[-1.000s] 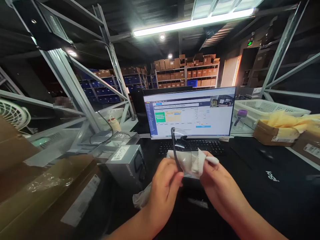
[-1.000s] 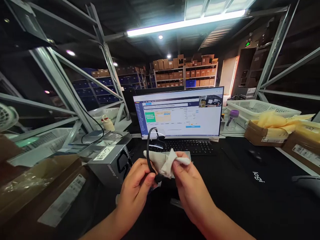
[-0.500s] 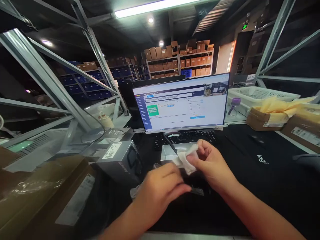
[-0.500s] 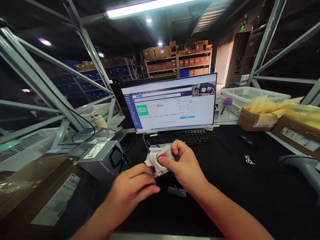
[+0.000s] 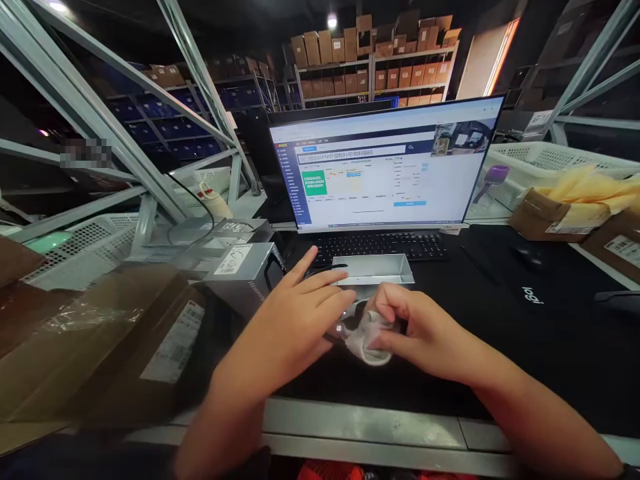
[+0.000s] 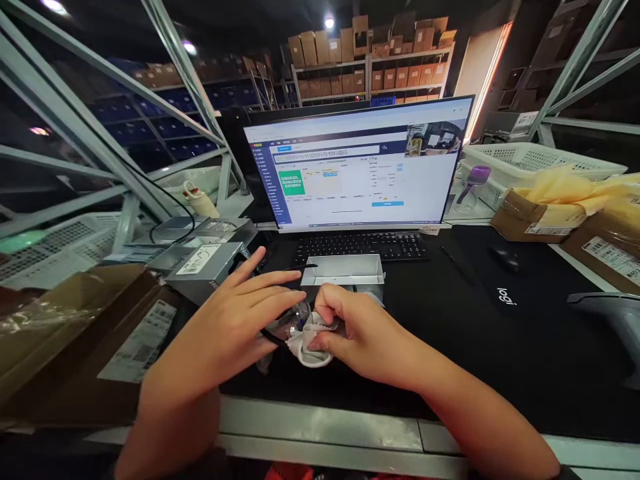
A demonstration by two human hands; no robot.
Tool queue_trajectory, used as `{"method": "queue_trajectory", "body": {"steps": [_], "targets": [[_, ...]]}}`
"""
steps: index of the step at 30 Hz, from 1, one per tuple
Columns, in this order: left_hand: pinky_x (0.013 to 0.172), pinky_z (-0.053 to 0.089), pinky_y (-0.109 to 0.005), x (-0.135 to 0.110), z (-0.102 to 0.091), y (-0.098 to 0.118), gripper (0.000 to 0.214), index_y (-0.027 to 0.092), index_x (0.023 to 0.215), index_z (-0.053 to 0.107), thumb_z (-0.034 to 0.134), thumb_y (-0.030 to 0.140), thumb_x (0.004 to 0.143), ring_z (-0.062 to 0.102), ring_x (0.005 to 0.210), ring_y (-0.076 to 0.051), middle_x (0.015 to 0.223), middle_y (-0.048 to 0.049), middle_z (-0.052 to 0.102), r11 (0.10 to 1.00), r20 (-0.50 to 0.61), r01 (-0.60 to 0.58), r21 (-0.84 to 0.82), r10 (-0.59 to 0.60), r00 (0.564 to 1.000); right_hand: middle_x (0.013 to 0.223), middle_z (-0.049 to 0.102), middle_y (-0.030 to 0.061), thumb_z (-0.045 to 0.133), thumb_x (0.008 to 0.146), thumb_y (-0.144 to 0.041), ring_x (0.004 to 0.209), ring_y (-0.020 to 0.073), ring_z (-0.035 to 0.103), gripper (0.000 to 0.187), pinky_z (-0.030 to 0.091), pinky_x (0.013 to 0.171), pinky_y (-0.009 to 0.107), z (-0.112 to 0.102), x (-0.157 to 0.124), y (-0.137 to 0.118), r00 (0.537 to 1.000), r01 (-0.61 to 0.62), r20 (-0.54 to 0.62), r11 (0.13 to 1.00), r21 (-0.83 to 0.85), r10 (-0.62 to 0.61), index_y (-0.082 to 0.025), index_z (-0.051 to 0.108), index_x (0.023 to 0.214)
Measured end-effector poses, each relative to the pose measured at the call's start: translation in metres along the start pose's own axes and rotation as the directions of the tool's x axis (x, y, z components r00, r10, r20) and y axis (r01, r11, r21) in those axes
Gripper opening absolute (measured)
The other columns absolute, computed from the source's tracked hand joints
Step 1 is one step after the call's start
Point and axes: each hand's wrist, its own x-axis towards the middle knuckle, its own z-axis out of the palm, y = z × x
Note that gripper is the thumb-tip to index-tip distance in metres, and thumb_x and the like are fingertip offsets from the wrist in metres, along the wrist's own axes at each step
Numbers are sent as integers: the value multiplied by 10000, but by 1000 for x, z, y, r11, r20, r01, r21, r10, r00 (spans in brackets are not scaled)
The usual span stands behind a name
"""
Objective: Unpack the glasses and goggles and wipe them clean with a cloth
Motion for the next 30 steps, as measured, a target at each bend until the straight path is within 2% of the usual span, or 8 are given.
{"method": "queue_trajectory", "body": {"steps": [5, 9, 11, 14, 16, 21, 24, 30], "targets": [[1257, 257, -553, -2, 0, -9, 246, 167, 1063, 665, 738, 203, 832, 483, 1388, -284, 1349, -112, 649, 1000, -2, -14, -1, 14, 1000, 704, 474, -47, 684, 863, -194, 648, 112, 383, 361, 330, 581, 232, -13, 2, 0, 998, 20, 56, 1000, -24, -19, -218, 352, 722], [1221, 348, -510, 1, 5, -9, 121, 168, 860, 659, 726, 268, 863, 670, 1101, -229, 1096, -80, 743, 996, 3, -74, -58, 75, 997, 662, 444, -56, 698, 850, -172, 624, 99, 377, 384, 308, 565, 226, -16, 2, -1, 994, 40, 100, 998, -49, -35, -204, 361, 667], [1173, 422, -484, 5, 9, -6, 159, 168, 791, 641, 692, 286, 885, 704, 949, -203, 945, -67, 749, 992, -5, -104, -77, 104, 995, 634, 438, -67, 755, 784, -157, 605, 92, 369, 403, 292, 546, 223, -11, 2, 0, 998, 11, 61, 999, -45, -8, -199, 380, 642], [1086, 512, -461, 9, 16, -1, 258, 163, 744, 623, 630, 342, 930, 717, 882, -205, 874, -78, 745, 986, -35, -154, -66, 152, 988, 590, 456, -77, 833, 677, -139, 582, 88, 375, 441, 275, 532, 230, -3, 0, 1, 1000, -13, -28, 998, -63, 11, -193, 403, 594], [1056, 536, -443, 9, 18, 1, 267, 156, 764, 627, 607, 347, 949, 724, 881, -206, 868, -78, 748, 981, -75, -185, -60, 181, 981, 562, 443, -77, 821, 684, -131, 576, 93, 388, 448, 313, 552, 239, -5, -1, 2, 1000, -13, -7, 999, -47, 13, -195, 392, 570], [1102, 503, -398, 7, 16, 0, 151, 166, 851, 637, 659, 294, 930, 731, 923, -172, 901, -35, 759, 972, -170, -218, -90, 201, 965, 533, 306, -88, 763, 772, -221, 531, 86, 314, 528, 503, 801, 360, -42, -3, 2, 985, -19, 171, 996, 83, 4, -223, 278, 565], [1094, 511, -390, 7, 17, 2, 154, 151, 838, 630, 702, 273, 898, 734, 893, -166, 885, -34, 753, 969, -214, -229, -94, 205, 955, 543, 242, -110, 775, 757, -207, 515, 60, 260, 555, 442, 1029, 421, -57, -3, 2, 976, -28, 219, 992, 121, 0, -220, 251, 573], [1053, 549, -395, 10, 31, 12, 203, 140, 790, 627, 632, 277, 939, 732, 892, -190, 855, -70, 748, 966, -190, -250, -64, 235, 953, 510, 291, -129, 815, 701, -148, 516, 58, 259, 556, 439, 999, 348, -22, -5, -4, 996, 9, 90, 998, -60, -3, -196, 283, 546]]}}
